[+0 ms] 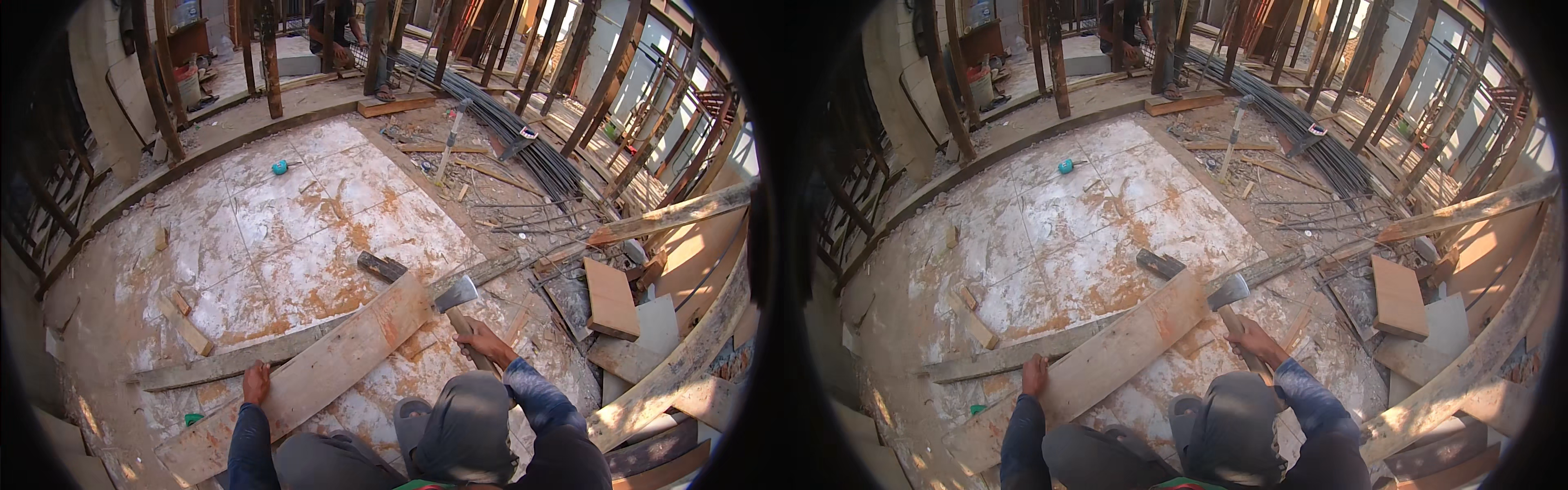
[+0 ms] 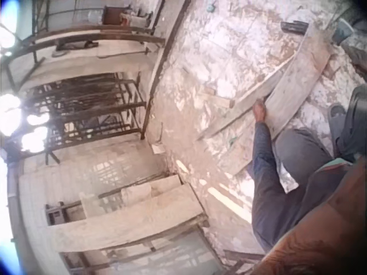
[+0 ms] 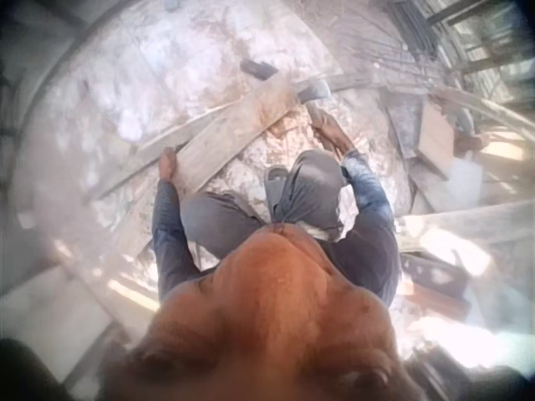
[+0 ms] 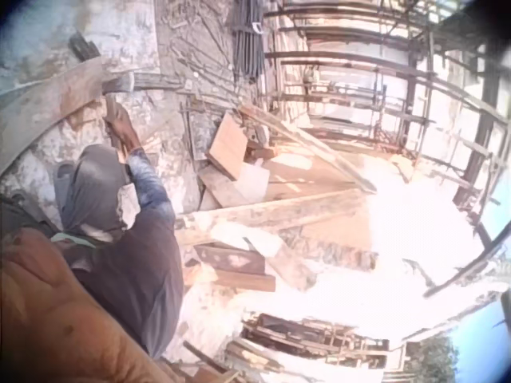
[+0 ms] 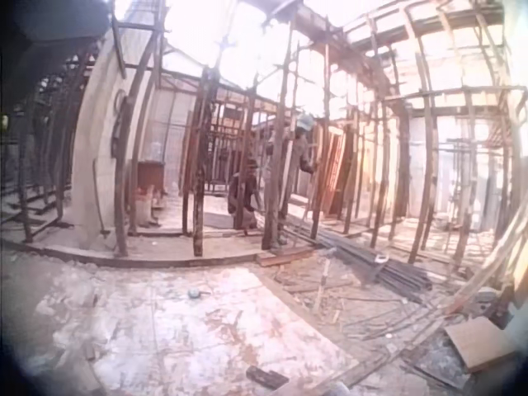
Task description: The person uses an ax to clean a piece of wood, then measures and marks it with a tape measure and pencil, and finally uses a handsaw to cut the wood.
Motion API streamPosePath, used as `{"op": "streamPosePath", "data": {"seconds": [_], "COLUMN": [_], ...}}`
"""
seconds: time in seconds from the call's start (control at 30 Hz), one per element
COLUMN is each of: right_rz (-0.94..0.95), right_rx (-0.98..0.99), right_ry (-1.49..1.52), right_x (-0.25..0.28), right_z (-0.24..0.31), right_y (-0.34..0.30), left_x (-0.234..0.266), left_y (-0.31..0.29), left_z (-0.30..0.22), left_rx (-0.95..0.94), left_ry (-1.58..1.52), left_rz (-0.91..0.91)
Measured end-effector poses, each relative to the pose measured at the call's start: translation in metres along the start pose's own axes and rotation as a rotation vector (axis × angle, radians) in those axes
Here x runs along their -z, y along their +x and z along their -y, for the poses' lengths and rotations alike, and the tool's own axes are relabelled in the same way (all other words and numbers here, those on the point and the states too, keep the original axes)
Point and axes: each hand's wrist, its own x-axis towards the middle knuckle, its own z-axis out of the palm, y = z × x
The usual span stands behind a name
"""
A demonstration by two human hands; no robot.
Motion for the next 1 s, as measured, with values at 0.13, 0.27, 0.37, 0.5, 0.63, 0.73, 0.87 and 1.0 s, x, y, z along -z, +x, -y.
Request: {"op": "streamPosePath", "data": {"seconds": [0.13, 0.27, 0.37, 0.5, 0.63, 0.73, 0.87, 1.0], "right_rz": [-0.028, -0.058, -0.113, -0.171, -0.172, -0.175, -0.134, -0.096], "right_rx": [0.01, 0.071, 0.014, 0.066, 0.089, 0.057, 0.048, -0.07], "right_ry": [-0.038, -0.095, -0.099, -0.084, -0.113, -0.239, -0.343, -0.152], "right_x": [0.002, -0.001, -0.001, -0.016, -0.033, -0.046, -0.055, -0.059], "right_z": [-0.006, 0.046, 0.022, -0.003, -0.028, -0.035, -0.033, -0.023], "right_y": [0.019, 0.026, 0.05, 0.063, 0.079, 0.09, 0.102, 0.11], "left_x": [0.003, 0.015, -0.003, -0.021, -0.053, -0.059, -0.059, -0.059], "left_y": [-0.033, -0.037, -0.045, -0.044, -0.042, -0.039, -0.034, -0.021], "left_z": [0.011, 0.015, -0.011, -0.07, -0.113, -0.118, -0.12, -0.123], "left_rx": [0.06, 0.142, -0.06, -0.239, -0.313, -0.313, -0.302, -0.244], "left_ry": [-0.064, 0.021, 0.134, 0.203, 0.279, 0.338, 0.345, 0.415], "left_rz": [0.011, -0.189, -0.076, 0.151, 0.258, 0.226, 0.236, 0.304]}}
